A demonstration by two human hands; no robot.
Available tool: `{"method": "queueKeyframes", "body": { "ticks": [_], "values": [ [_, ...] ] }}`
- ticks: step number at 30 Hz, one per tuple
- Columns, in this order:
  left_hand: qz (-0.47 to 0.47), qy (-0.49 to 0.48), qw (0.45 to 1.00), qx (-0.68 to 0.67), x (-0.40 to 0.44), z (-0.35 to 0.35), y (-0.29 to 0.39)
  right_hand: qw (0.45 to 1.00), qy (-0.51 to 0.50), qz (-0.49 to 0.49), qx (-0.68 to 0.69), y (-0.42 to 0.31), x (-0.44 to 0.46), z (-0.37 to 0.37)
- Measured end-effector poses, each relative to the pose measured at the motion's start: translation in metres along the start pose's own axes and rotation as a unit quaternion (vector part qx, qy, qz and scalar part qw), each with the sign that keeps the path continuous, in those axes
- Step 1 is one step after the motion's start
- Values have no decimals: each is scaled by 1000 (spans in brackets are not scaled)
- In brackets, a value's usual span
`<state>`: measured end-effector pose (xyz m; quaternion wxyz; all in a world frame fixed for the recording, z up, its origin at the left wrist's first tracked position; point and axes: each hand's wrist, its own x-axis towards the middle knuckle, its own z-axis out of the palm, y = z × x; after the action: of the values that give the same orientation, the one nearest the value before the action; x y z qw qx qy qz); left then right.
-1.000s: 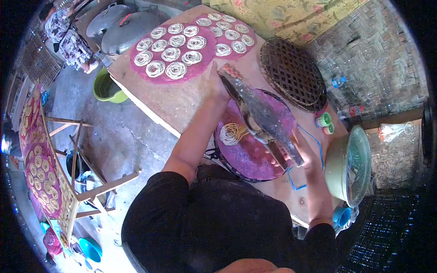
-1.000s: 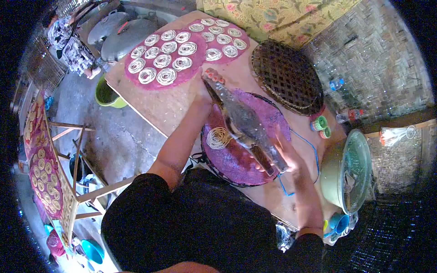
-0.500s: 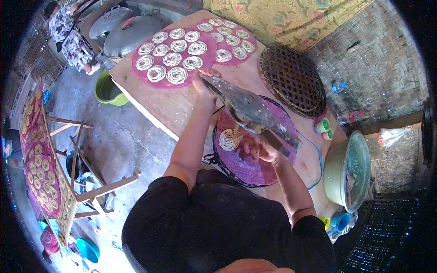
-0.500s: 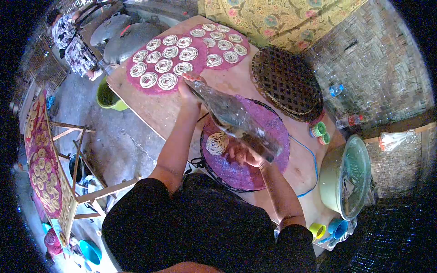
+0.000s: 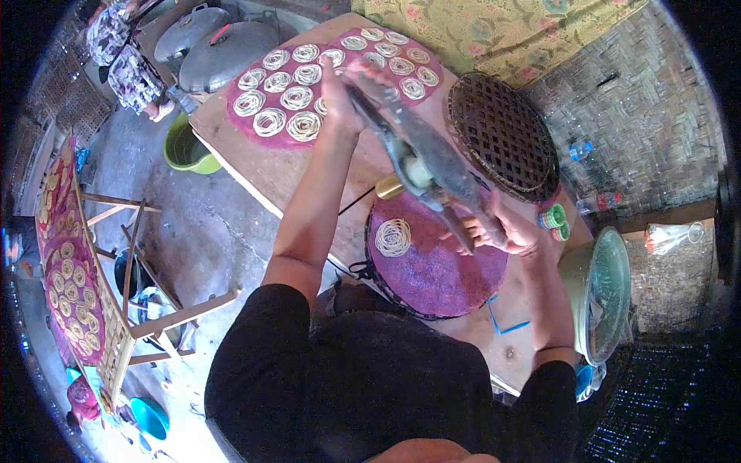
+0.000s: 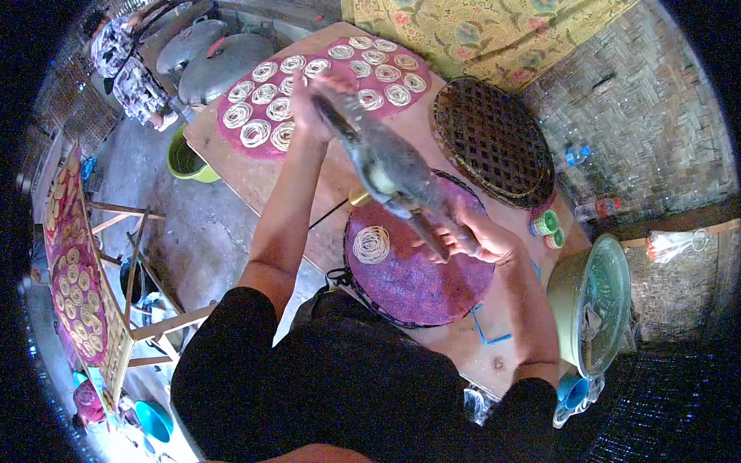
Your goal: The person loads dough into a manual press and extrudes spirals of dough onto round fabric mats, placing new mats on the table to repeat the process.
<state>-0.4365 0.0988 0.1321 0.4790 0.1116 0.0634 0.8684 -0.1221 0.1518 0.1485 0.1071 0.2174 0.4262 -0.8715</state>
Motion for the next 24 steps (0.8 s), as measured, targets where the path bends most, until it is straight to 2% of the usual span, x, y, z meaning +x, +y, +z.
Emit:
{"method": "queueKeyframes", "body": {
  "ticks": [1,2,3,5,8,11,13,16,19,20,24],
  "values": [
    [0,0,1000,0,3,-1,-10,980,129,33,-148,-8,-7,11],
    [-12,-7,1000,-3,8,-10,-21,970,176,40,-164,-11,-6,17],
    [-23,-15,1000,-7,14,-23,-29,970,177,40,-165,-11,-5,14],
    [-30,7,999,-21,28,-71,-49,940,249,102,-209,-9,-1,2],
    [-54,79,994,-50,25,-87,-64,928,260,117,-239,-8,4,2],
    [-58,75,991,-92,30,-81,-50,919,263,114,-271,-4,13,-12],
    [-41,44,997,-40,31,-68,-40,903,314,73,-284,-2,20,-5],
    [-17,50,998,-35,26,-49,-28,917,265,59,-293,-10,11,15],
    [-25,91,994,-54,13,-47,-36,920,273,90,-266,-26,-8,30],
    [-24,92,994,-54,14,-46,-37,904,317,78,-276,-30,-11,36],
    [-13,102,994,-29,24,-39,-41,871,349,40,-344,-30,-2,33]
  ]
}}
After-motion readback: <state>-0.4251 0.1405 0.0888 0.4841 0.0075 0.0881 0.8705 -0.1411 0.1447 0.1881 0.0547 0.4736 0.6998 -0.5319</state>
